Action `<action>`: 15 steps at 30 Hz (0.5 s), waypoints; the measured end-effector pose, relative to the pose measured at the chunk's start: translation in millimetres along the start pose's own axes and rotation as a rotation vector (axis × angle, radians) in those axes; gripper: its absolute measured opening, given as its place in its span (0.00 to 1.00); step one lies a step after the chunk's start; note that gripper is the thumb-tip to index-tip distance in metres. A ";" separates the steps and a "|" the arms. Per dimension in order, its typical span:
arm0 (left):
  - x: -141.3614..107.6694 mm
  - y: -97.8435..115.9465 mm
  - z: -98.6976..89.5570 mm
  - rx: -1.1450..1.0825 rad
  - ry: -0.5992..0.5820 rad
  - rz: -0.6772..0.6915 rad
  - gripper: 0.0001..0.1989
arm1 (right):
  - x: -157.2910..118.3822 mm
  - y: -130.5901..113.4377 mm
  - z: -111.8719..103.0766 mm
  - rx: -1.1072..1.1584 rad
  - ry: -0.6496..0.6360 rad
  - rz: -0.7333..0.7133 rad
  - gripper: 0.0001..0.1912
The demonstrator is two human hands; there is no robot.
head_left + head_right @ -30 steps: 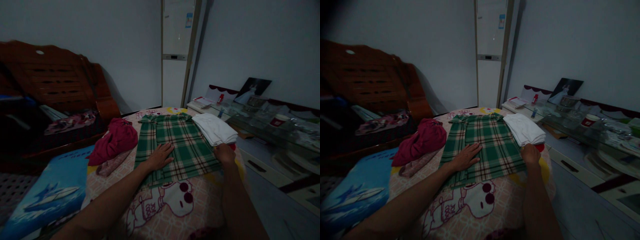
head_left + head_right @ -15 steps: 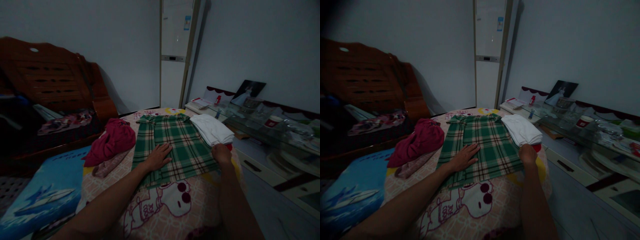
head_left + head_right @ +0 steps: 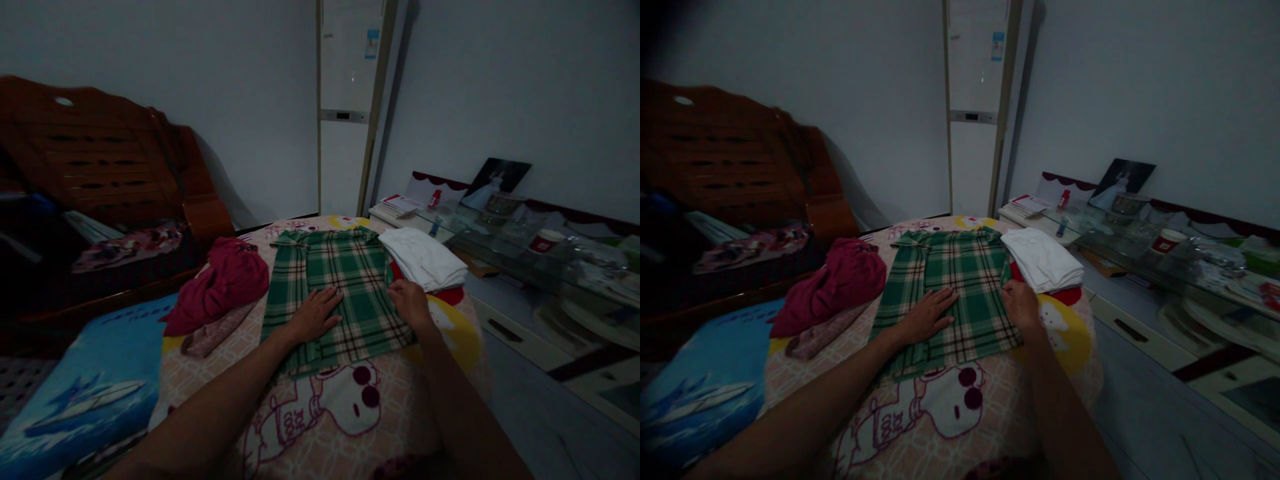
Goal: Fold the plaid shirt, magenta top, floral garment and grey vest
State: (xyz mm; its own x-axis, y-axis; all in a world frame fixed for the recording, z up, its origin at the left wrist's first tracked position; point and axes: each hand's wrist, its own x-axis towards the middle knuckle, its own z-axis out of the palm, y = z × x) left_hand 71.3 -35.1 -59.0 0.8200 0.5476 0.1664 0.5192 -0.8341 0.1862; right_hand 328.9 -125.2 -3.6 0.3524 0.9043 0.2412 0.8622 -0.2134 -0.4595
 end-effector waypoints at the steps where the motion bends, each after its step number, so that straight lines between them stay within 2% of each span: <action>1: 0.1 0.3 -0.3 -0.012 0.006 -0.003 0.30 | -2.9 -9.9 7.0 0.086 -0.049 -0.048 0.10; 4: -0.7 1.2 -0.2 -0.051 0.021 -0.005 0.29 | -14.9 -37.3 24.3 0.212 -0.225 -0.136 0.13; 7: -1.9 -0.1 1.0 -0.099 0.043 -0.009 0.27 | -26.3 -53.9 32.1 0.143 -0.353 -0.219 0.13; 11: 7.4 -7.6 -5.3 -0.175 0.070 -0.018 0.25 | -32.6 -58.1 33.1 0.070 -0.378 -0.242 0.14; 15: 47.1 -14.9 -25.5 -0.161 0.056 -0.016 0.21 | -31.5 -56.0 34.5 0.096 -0.378 -0.208 0.14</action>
State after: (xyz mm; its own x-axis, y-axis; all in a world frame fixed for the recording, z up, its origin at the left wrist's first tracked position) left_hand 96.0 4.8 -29.3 0.7951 0.5672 0.2147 0.4830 -0.8063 0.3413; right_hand 256.9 -129.0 -14.9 0.0015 0.9999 0.0158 0.8565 0.0069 -0.5161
